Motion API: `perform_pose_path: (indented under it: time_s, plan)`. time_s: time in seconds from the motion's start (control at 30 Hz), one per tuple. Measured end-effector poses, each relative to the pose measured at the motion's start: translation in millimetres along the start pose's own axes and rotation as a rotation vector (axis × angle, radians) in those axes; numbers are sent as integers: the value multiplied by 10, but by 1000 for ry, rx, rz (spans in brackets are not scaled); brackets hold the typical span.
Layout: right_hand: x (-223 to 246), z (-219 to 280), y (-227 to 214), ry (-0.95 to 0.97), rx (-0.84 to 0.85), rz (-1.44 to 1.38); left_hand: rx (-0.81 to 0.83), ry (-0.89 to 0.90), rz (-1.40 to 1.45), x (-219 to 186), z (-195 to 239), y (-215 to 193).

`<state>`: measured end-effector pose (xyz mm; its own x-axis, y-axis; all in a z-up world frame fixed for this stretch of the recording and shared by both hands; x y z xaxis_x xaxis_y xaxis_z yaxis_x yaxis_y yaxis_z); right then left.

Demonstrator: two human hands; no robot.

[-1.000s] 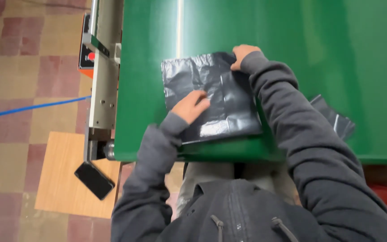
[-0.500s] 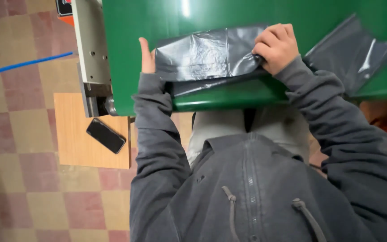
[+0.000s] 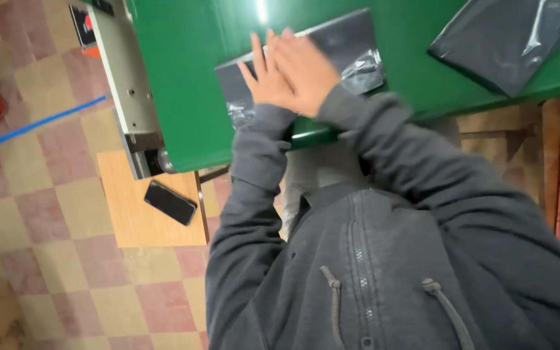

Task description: Folding plastic bags and stacking them in a red plastic crate.

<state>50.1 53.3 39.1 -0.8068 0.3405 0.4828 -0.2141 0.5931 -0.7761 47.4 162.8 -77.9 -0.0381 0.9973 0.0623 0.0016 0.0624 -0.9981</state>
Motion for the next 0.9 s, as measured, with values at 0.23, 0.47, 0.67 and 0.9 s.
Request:
perform_pose_path:
  time_s: [0.23, 0.47, 0.67, 0.9]
  plan:
    - [-742, 644, -57, 246, 188, 160, 61, 257, 268, 459, 968, -486]
    - [-19, 816, 541, 54, 100, 205, -268, 545, -101, 637, 1140, -681]
    - [184, 1273, 758, -186, -243, 70, 236, 792, 502, 267, 968, -764]
    - [-478, 1800, 766, 628, -147, -652, 990, 202, 1560, 832, 71, 157]
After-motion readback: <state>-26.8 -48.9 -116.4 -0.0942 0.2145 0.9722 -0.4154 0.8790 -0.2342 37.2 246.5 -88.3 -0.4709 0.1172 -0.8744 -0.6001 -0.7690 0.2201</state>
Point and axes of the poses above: each hand's wrist, its own z-axis away from the middle knuckle, its own y-axis out of the palm, x = y × z, the point moved 4 cm from there along -z, towards the middle knuckle, and after that the axes turned 7 degrees about x, right-handed, at the moved point
